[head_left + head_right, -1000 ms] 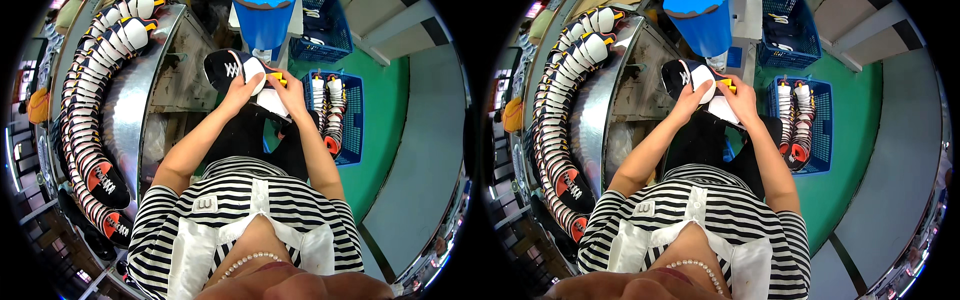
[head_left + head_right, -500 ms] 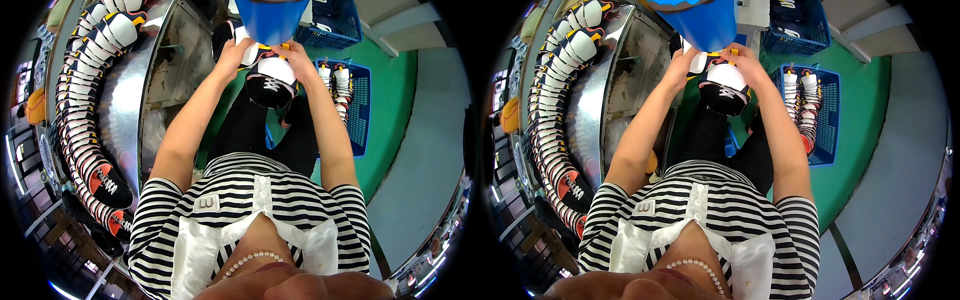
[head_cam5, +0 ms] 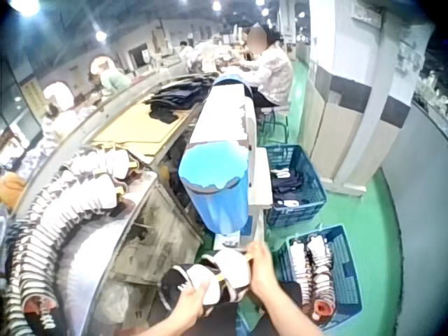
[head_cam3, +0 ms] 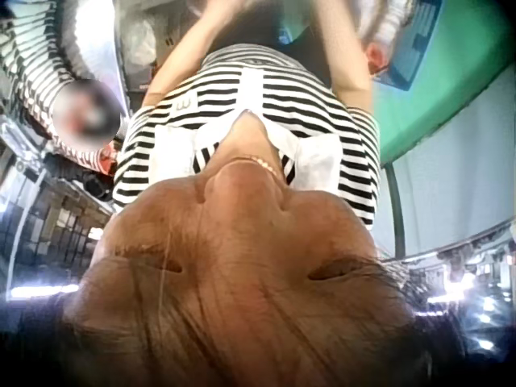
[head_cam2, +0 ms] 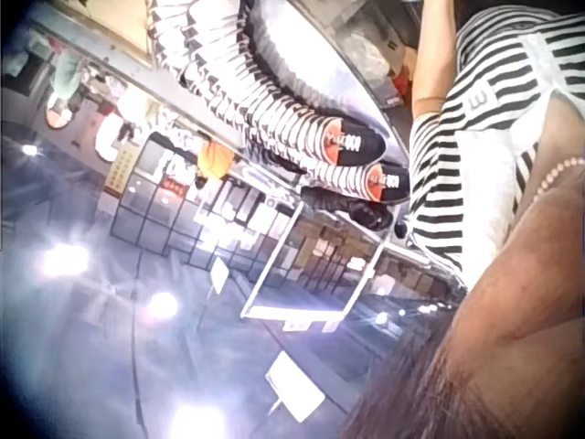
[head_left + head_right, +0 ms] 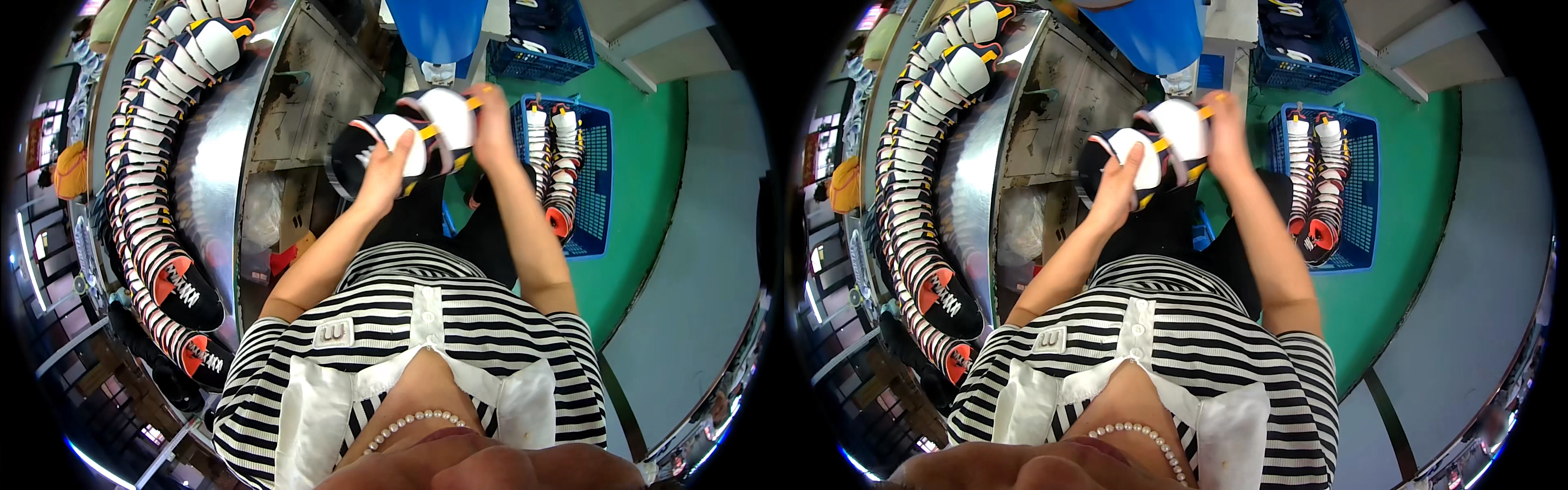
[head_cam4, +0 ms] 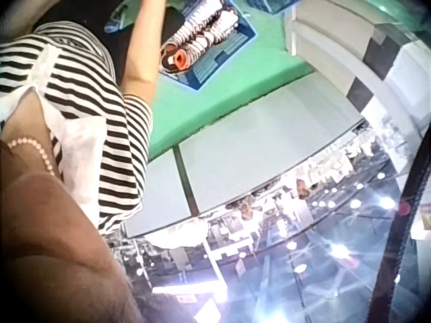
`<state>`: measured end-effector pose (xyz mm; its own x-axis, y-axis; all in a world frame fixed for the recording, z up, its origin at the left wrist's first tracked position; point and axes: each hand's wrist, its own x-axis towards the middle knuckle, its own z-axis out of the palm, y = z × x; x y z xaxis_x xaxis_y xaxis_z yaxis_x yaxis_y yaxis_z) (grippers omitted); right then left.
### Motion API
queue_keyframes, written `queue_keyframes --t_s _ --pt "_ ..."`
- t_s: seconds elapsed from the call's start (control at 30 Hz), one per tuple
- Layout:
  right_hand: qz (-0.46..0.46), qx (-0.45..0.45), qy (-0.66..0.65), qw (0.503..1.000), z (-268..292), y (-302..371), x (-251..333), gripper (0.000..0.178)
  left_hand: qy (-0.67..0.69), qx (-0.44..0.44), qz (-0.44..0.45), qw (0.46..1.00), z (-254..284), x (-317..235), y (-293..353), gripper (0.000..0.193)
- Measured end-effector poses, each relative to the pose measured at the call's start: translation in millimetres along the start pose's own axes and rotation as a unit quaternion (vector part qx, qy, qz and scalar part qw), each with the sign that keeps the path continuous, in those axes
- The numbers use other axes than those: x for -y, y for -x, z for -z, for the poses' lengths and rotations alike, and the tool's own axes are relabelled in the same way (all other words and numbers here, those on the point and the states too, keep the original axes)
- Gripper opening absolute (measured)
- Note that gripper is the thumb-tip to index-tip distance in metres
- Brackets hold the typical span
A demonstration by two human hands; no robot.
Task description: The person picks up a shoe from a bin and places it onto a rotating assembly line, repeating this with shoes and soles.
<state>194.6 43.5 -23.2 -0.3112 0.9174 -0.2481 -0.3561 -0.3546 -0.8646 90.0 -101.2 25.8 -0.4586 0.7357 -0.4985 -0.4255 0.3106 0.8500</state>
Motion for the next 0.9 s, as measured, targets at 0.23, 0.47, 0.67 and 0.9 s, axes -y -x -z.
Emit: queue_keyframes --t_s 0.23,0.47,0.67,0.9 --pt "0.001 0.064 0.051 0.997 -37 7 -20 0.018 -0.004 0.006 -0.151 0.989 9 -30 -43 0.032" --pt "-0.078 0.084 -0.099 0.988 -26 -31 -16 0.006 -0.124 0.047 -0.170 0.977 12 -57 -108 0.028" --pt "-0.141 0.050 -0.179 0.972 -23 -55 -19 0.004 0.095 0.050 0.116 0.987 3 -76 -140 0.022" --pt "-0.063 0.089 -0.055 0.993 -22 -17 -35 0.007 0.392 -0.041 0.136 0.909 63 -65 -76 0.031"
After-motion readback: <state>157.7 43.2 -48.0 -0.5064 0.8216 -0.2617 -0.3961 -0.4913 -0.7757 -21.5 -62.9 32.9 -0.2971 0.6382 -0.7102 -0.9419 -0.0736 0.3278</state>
